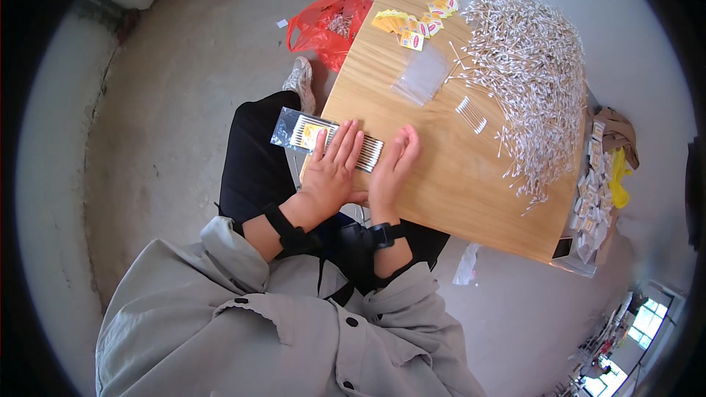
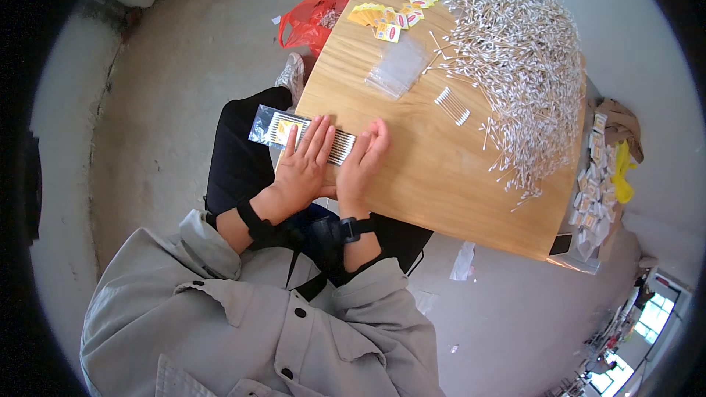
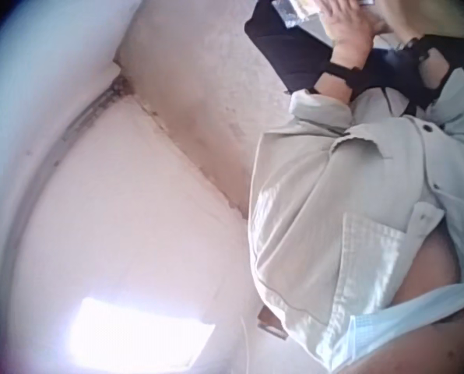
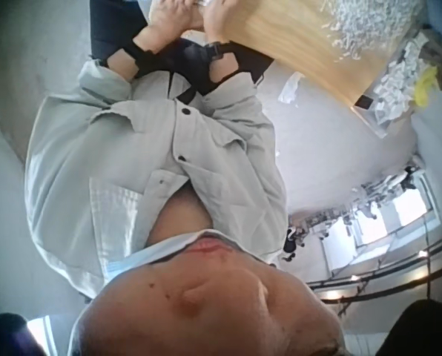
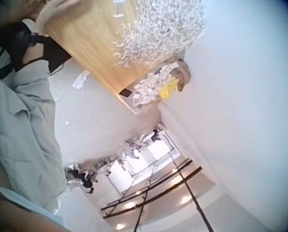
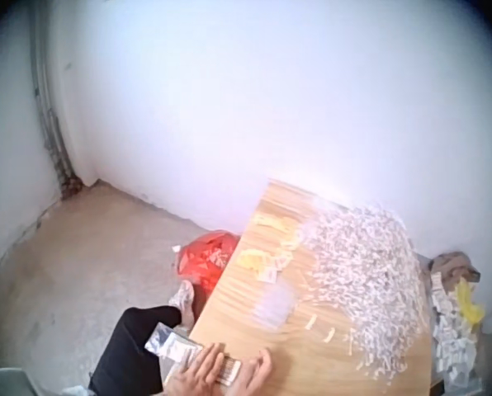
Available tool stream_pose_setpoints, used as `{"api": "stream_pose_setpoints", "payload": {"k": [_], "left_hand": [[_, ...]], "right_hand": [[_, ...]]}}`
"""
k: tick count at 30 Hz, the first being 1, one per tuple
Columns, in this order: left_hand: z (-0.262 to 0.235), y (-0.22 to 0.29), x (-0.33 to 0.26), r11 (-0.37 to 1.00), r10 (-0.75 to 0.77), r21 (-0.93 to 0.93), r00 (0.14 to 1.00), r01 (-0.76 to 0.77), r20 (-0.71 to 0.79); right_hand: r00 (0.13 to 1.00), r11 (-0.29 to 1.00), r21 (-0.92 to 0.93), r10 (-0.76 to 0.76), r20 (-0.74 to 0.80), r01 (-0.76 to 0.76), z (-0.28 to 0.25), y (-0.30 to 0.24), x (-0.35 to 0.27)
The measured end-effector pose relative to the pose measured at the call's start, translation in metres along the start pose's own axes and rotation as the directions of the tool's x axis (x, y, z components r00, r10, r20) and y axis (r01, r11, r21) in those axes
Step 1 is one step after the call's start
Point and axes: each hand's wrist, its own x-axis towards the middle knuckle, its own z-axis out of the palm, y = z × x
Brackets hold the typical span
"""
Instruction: Organizing and packaging cotton swabs into small plastic bags.
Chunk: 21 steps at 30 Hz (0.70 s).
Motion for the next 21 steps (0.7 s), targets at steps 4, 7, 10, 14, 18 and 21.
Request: {"api": "stream_pose_setpoints", "payload": {"k": [4,7,10,14,18,21], "left_hand": [[-0.002,-0.007,-0.002,0.999,-0.023,-0.039,1.000,0.022,-0.010],[-0.001,-0.006,0.000,0.999,-0.041,-0.011,0.999,0.042,0.030],[0.001,-0.005,0.000,0.998,-0.050,0.047,0.995,0.046,0.090],[-0.006,-0.010,0.000,0.996,-0.029,-0.086,0.997,0.036,0.075],[-0.026,-0.051,-0.002,0.958,-0.130,-0.283,0.944,0.040,-0.305],[-0.018,-0.092,0.001,0.847,-0.467,-0.472,0.767,0.246,-0.439]], "right_hand": [[0.975,0.836,-0.510,-0.223,0.025,0.204,-0.002,-0.004,0.013],[0.956,0.718,-0.642,-0.279,0.090,0.270,0.003,-0.003,0.019],[0.900,0.567,-0.709,-0.358,0.247,0.420,0.011,-0.005,0.021],[0.896,0.522,-0.741,-0.361,0.258,0.424,0.017,0.003,0.022],[0.888,0.507,-0.734,-0.334,0.315,0.451,0.021,0.000,0.021],[0.887,0.492,-0.744,-0.334,0.319,0.452,0.019,0.001,0.022]]}}
